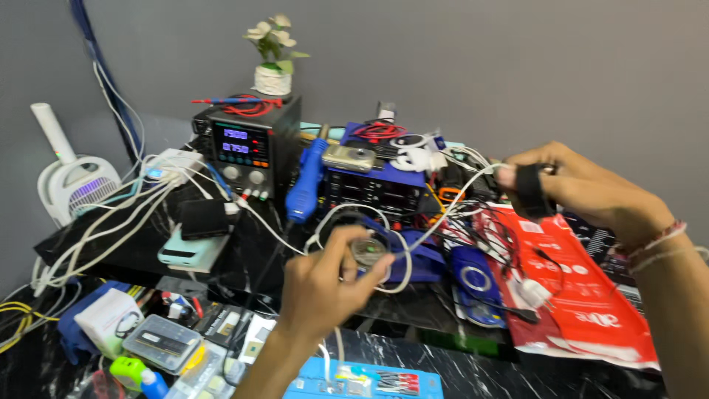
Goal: The person organizes a cluttered workspace by handling various electronic cables and accessories. They pick up a black cable, then a white cable, and proceed to coil them neatly by hand. The person also moves a white gaming controller and a black smartwatch on the table while sorting through the items.
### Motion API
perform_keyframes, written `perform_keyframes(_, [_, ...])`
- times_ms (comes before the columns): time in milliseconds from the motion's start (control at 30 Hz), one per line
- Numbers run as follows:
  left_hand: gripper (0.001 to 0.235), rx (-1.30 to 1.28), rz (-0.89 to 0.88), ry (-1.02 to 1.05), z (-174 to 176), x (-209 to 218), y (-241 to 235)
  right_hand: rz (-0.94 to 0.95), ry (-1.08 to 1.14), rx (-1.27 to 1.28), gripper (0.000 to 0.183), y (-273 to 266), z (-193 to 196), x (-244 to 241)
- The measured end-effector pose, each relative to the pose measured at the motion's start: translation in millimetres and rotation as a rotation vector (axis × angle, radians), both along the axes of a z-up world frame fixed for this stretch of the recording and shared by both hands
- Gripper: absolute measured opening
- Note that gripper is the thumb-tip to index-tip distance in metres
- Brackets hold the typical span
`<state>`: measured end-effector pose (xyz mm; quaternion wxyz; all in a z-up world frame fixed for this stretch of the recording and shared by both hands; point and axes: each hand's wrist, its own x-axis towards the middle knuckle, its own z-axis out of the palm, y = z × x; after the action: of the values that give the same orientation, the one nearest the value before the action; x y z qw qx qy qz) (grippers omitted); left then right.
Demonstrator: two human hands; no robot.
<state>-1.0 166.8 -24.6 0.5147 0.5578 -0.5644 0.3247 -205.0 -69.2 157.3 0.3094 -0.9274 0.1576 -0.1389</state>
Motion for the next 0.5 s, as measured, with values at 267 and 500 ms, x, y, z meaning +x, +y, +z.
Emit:
perform_keyframes(267, [0.028,0.585,0.192,0.196,25,-22,-58,0.136,-0.494,0.652,0.027,-79,-61,-43])
perform_keyframes(500, [0.018,0.104,-0.472,0.069,107,-47,-86,0.239,-0.475,0.45,0.054,-47,-90,7])
